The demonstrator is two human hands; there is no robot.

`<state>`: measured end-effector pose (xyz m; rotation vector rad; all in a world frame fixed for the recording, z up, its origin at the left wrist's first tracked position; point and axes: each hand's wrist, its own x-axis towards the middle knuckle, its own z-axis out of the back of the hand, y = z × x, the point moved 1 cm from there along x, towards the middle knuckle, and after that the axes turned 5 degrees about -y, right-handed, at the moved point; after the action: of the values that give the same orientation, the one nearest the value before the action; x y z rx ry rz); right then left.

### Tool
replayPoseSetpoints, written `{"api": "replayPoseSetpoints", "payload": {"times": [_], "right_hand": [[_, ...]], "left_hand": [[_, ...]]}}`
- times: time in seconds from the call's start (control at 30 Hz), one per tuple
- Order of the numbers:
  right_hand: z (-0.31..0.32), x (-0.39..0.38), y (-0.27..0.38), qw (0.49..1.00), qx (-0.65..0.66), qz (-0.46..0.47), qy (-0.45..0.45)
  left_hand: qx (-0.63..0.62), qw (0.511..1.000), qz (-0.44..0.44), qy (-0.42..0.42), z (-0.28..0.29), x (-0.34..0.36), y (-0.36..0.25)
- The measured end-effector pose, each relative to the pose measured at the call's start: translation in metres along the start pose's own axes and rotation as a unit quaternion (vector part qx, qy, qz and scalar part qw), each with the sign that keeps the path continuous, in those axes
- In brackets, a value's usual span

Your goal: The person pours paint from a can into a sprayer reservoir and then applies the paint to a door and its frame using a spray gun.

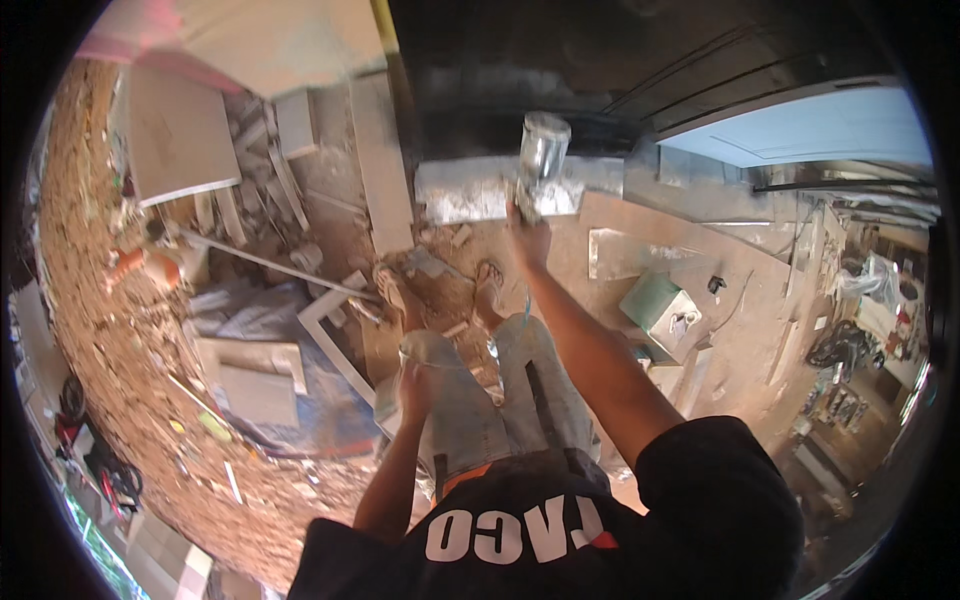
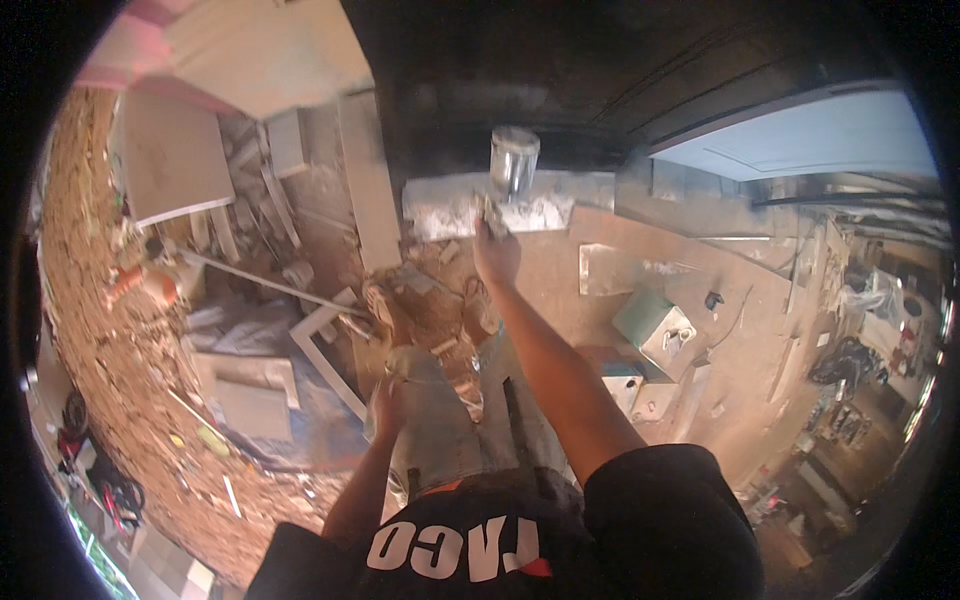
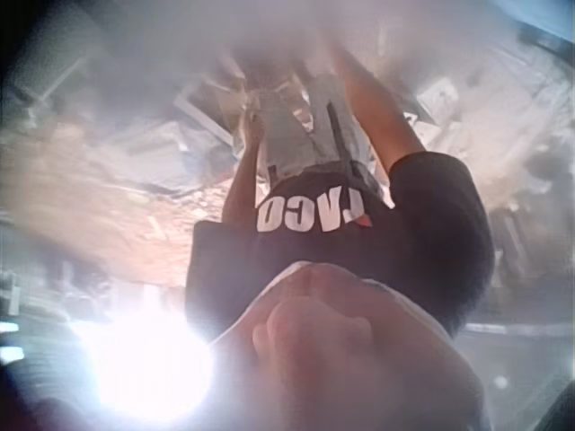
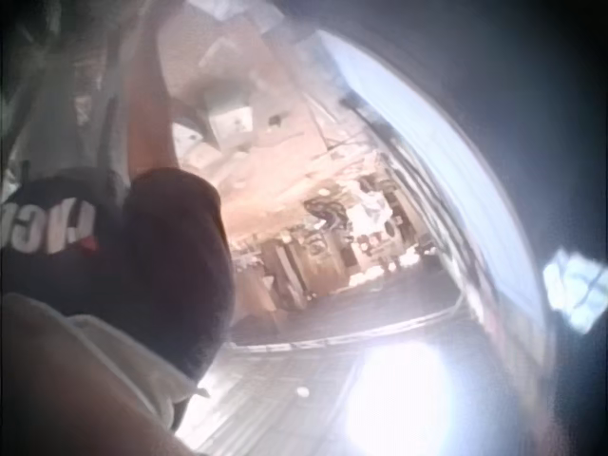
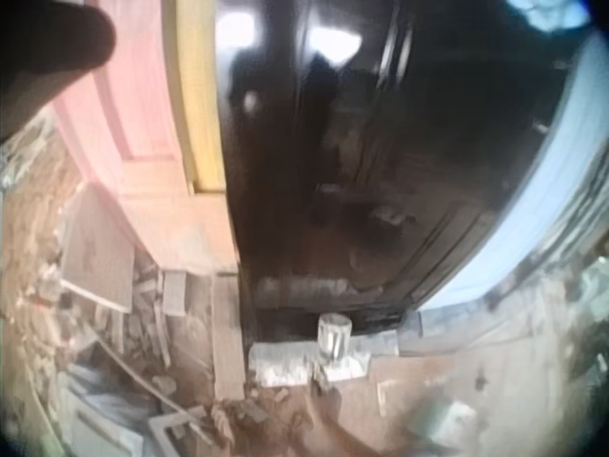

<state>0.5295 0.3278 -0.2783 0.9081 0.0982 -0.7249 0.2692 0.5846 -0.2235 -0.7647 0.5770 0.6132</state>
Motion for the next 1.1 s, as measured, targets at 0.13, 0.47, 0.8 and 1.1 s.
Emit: {"api": "replayPoseSetpoints", "payload": {"times": [0.13,0.47,0.8,1.1], "right_hand": [[0.089,-0.085,0.062,0.989,0.148,0.021,-0.01],[0.178,-0.157,0.15,0.848,0.232,0.405,0.249],[0.299,-0.201,0.126,0.712,0.157,0.403,0.553],[0.321,-0.275,0.069,0.535,0.053,0.482,0.692]], "left_hand": [[0.176,0.982,0.061,-0.017,0.047,-0.116,0.107],[-0.002,0.991,0.134,0.025,-0.01,-0.232,0.055],[-0.203,0.967,0.125,-0.086,-0.135,-0.366,-0.102],[-0.294,0.931,0.183,-0.117,-0.215,-0.478,-0.122]]}}
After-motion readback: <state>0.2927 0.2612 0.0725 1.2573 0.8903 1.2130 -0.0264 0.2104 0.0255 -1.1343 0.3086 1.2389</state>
